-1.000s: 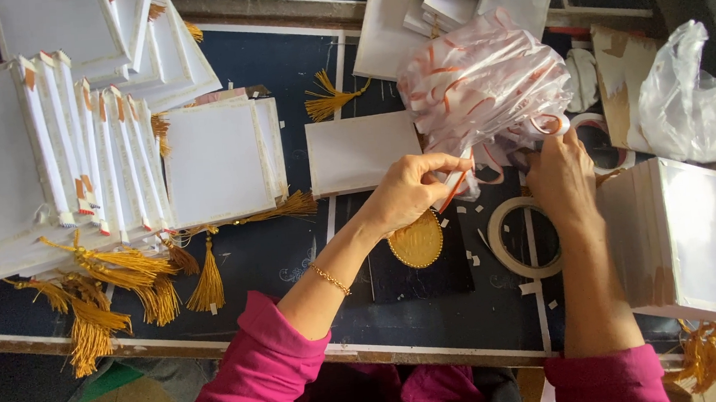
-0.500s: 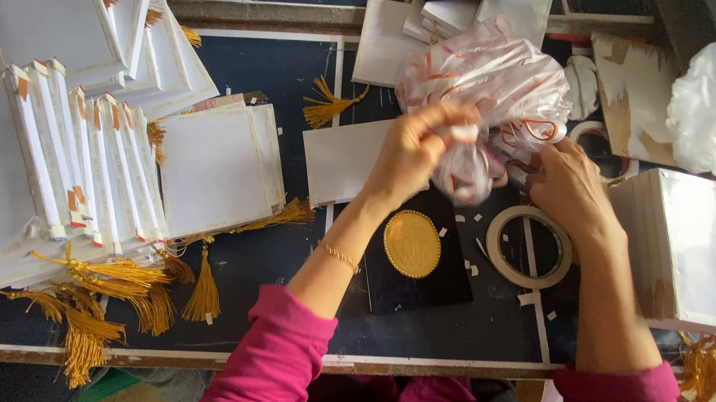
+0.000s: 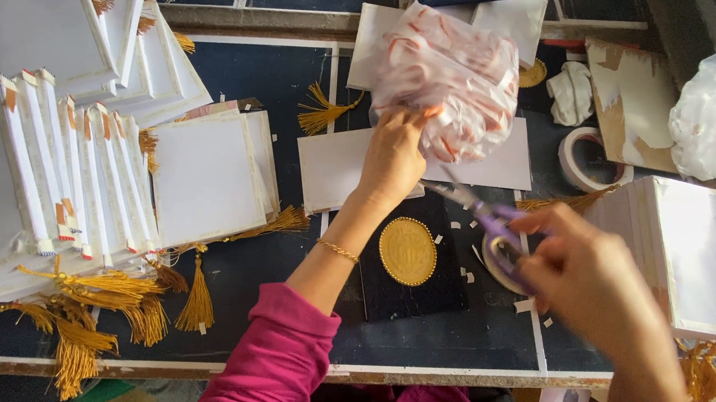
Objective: The person assembles small white books by applying adhesive tape to the spine and attaching a gold tassel. They use scissors to cut the tape and a roll of tape to secure the tassel to the book's binding.
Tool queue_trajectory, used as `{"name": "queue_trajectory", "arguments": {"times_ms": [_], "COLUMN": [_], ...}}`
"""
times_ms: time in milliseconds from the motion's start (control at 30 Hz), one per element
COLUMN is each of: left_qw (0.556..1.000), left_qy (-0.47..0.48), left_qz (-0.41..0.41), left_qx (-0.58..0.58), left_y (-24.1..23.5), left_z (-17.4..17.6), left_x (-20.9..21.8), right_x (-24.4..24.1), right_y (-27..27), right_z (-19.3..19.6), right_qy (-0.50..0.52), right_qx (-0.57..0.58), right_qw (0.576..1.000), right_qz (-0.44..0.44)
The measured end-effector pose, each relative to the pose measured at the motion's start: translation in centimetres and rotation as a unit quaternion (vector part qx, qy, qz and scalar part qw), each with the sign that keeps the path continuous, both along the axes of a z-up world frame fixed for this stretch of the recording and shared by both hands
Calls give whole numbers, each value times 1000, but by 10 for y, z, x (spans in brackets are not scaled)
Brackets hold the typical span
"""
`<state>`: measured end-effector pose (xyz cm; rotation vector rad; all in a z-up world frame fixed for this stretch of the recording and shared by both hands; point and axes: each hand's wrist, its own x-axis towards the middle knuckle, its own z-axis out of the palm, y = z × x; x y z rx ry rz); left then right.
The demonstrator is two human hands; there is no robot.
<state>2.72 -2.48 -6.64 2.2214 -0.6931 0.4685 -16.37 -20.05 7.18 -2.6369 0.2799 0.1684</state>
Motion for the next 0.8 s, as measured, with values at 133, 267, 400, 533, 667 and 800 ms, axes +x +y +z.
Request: {"name": "queue_trajectory", "arguments": {"times_ms": [133,267,400,533,667,800], "left_qw": [980,929,898,856,837,783], "left_qy": [152,330,396,461,480,494], "left_qz": [-38,-22,-57,-111,-153,-240], "left_qx": [-125,-165,-184,-207,-212,-290], "left_y": [19,44,61,74,86,93], "left_z": [25,52,58,71,61,52], "left_x": [-13,-38,-50,-62,-59,-51], "right_x": [-16,-20,-15,-17,-41,-44], "right_y": [22,19,33,2,-7,-11], "right_z": [-31,-45,-30,-46,-35,-42], "right_qy": [133,74,155,96,95,137], "right_qx": [-124,-115,-101,0,425,487], "right_qw": [983,987,979,995,890,862], "right_qz": [20,89,89,31,-133,-17]}}
